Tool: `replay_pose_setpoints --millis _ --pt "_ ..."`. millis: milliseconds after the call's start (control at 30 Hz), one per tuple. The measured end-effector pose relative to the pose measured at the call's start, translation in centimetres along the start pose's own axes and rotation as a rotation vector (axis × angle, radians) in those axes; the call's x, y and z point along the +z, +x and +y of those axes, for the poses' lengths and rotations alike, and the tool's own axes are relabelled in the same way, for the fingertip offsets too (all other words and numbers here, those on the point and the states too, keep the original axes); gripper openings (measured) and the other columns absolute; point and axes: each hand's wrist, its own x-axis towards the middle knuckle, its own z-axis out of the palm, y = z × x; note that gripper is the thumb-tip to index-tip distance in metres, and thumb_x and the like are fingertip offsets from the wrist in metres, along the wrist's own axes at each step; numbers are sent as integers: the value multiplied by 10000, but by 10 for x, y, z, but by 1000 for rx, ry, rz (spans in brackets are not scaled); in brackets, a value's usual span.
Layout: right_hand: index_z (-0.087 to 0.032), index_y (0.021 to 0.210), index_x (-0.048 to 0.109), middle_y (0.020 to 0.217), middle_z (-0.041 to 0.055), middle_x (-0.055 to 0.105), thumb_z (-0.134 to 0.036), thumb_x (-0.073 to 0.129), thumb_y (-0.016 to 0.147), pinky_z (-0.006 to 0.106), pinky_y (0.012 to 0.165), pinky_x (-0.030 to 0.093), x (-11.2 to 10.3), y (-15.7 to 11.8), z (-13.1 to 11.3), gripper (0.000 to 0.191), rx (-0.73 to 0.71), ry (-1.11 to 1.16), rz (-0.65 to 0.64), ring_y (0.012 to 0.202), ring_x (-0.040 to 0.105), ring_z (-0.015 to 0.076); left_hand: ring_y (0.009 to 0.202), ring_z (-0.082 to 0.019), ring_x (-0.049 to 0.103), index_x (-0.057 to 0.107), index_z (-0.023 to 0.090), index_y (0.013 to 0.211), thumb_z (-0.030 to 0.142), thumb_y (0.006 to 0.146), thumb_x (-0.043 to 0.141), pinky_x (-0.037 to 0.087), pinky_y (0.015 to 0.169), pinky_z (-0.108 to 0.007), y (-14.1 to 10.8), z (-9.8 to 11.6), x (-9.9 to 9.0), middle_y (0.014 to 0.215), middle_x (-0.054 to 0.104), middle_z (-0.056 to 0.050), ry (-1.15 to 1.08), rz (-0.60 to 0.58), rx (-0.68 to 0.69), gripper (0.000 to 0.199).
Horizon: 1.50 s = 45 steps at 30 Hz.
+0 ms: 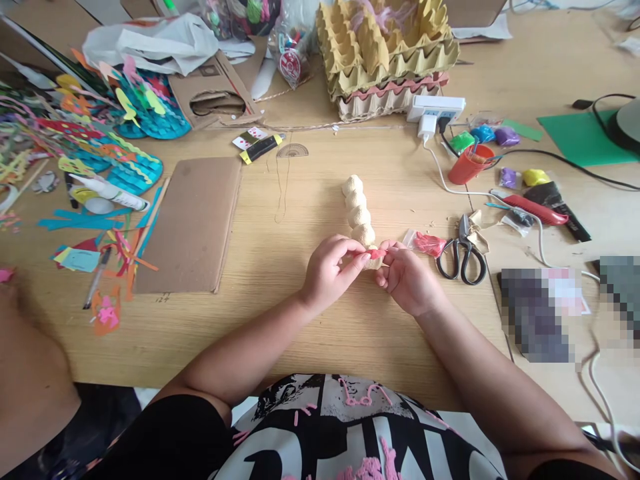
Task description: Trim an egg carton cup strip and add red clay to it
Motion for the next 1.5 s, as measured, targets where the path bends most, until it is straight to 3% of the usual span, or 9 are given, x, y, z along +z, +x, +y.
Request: replay_pose_setpoints --millis 133,333,433,667,767,867,1067,1300,1500 --pt "-237 886 591 791 -86 682 -553 986 647 194 470 467 1 -2 2 559 -46 -28 4 502 600 61 842 -155 670 721 222 971 273 1001 718 536 776 -308 1 0 -1 904 742 -26 -1 -6 2 60" --pt "-230 878 576 753 -107 656 -478 1040 618 168 473 439 4 -3 4 588 -69 -57 -11 487 574 36 801 -155 638 715 224 911 339 988 738 532 756 -315 1 4 0 866 717 -28 -57 -5 -82 140" --pt "-232 882 579 736 -106 652 -464 1049 612 167 467 431 4 -4 3 589 -84 -31 -1 497 569 39 842 -154 642 703 229 997 390 978 749 534 750 -303 -2 5 3 945 710 -45 -203 4 -231 168" --pt "-252 909 584 795 -93 678 -457 1043 636 170 479 446 4 -4 5 572 -165 49 18 539 568 45 951 -174 672 520 246 1184 627 786 888 526 828 -332 -3 4 10 1065 691 -49 -576 22 -707 662" --pt "-258 921 582 806 -90 685 -459 1028 669 184 509 466 5 -3 8 551 -216 38 5 553 571 51 1013 -204 717 459 242 1222 663 768 886 521 924 -381 -1 9 12 1040 752 -50 -752 -1 -812 753" --pt "-265 929 577 806 -86 690 -471 1016 688 206 534 475 8 -4 11 542 -252 -11 -11 563 579 63 1025 -217 745 430 255 1256 595 763 924 532 940 -402 -1 13 13 1057 791 -50 -907 15 -798 776" --pt "-274 952 569 790 -84 641 -486 974 745 230 526 441 11 -6 14 502 -295 -92 -30 570 575 78 835 -191 763 431 286 1227 499 755 955 564 776 -360 -2 10 14 922 793 11 -1078 -15 -821 736" --pt "-274 940 563 769 -87 637 -504 972 739 227 480 367 11 -6 14 510 -286 -102 -60 517 514 69 863 -185 765 476 287 1180 488 785 933 584 799 -362 -3 6 15 913 783 15 -1073 -31 -808 637" --pt "-310 1101 720 734 -81 617 -471 932 796 239 475 294 8 -4 15 405 -320 -132 -56 492 413 60 924 -166 757 548 284 1190 489 824 898 575 827 -330 -5 6 16 979 782 3 -1041 0 -816 546"
